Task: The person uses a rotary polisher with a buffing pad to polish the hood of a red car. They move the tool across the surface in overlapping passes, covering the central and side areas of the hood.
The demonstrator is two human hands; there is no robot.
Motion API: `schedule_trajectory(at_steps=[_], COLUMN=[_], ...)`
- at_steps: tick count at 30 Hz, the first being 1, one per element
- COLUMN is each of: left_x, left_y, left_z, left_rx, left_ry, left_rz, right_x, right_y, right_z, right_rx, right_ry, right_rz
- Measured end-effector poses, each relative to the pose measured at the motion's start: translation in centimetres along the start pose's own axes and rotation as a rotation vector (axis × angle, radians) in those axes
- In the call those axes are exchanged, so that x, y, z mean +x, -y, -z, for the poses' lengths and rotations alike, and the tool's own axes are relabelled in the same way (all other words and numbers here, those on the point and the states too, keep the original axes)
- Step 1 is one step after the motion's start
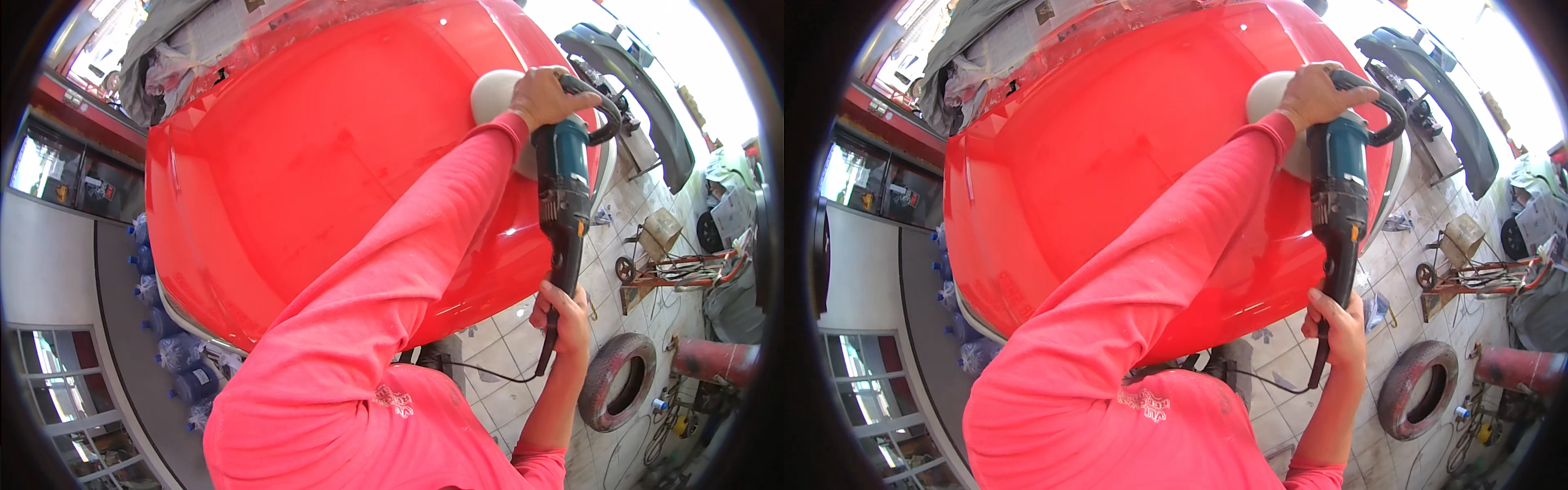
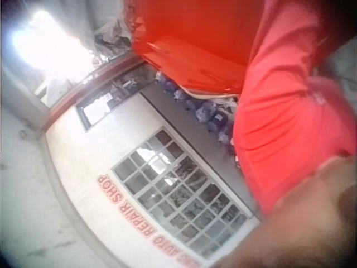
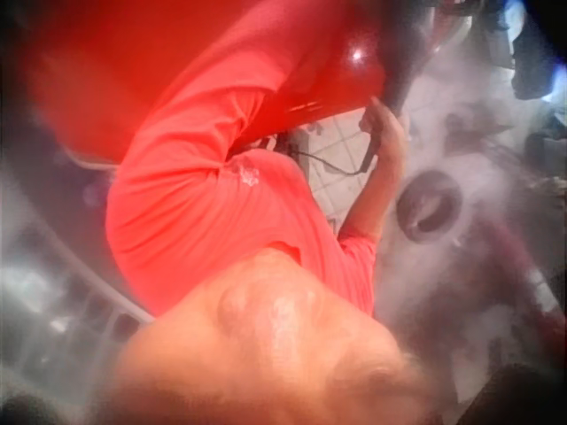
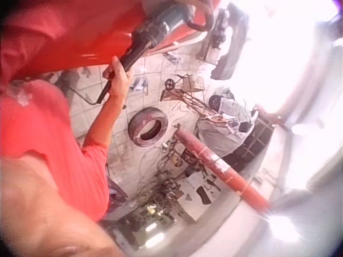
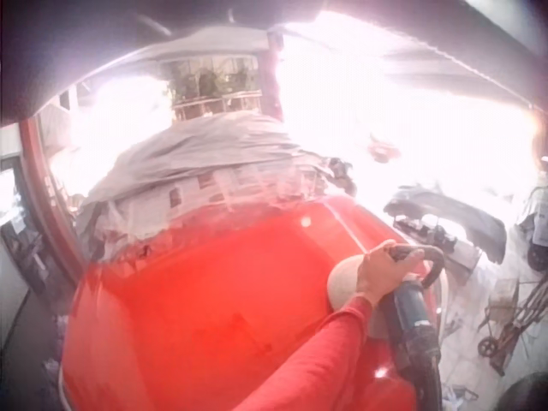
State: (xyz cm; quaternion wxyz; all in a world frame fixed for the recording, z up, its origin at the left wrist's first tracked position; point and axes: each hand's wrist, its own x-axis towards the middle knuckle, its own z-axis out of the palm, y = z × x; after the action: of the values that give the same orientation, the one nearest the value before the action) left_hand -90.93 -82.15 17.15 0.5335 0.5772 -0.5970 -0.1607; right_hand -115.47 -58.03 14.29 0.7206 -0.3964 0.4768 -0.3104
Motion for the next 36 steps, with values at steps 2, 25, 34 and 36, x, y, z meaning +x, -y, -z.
schedule_trajectory(at_steps=[2, 25, 34, 36], left_x=[0.5, -36.4, -22.3, -18.1], left_y=[2.1, 3.0, 1.8, -1.1], left_z=[2.8, 43.5, 26.3, 20.0], left_rx=[-0.006, 0.185, -0.004, -0.164], left_ry=[-0.092, -0.909, -0.396, -0.296], left_rz=[-0.062, 0.155, -0.046, 0.039], right_x=[0.4, -6.7, -6.8, -6.7], right_y=[0.1, -8.7, -6.7, -5.8], right_z=[-2.3, -20.7, -9.6, -7.1], right_rx=[-0.030, -0.738, -0.512, -0.384], right_ry=[0.034, 0.892, 0.465, 0.343], right_rz=[0.018, 0.016, -0.047, -0.073])
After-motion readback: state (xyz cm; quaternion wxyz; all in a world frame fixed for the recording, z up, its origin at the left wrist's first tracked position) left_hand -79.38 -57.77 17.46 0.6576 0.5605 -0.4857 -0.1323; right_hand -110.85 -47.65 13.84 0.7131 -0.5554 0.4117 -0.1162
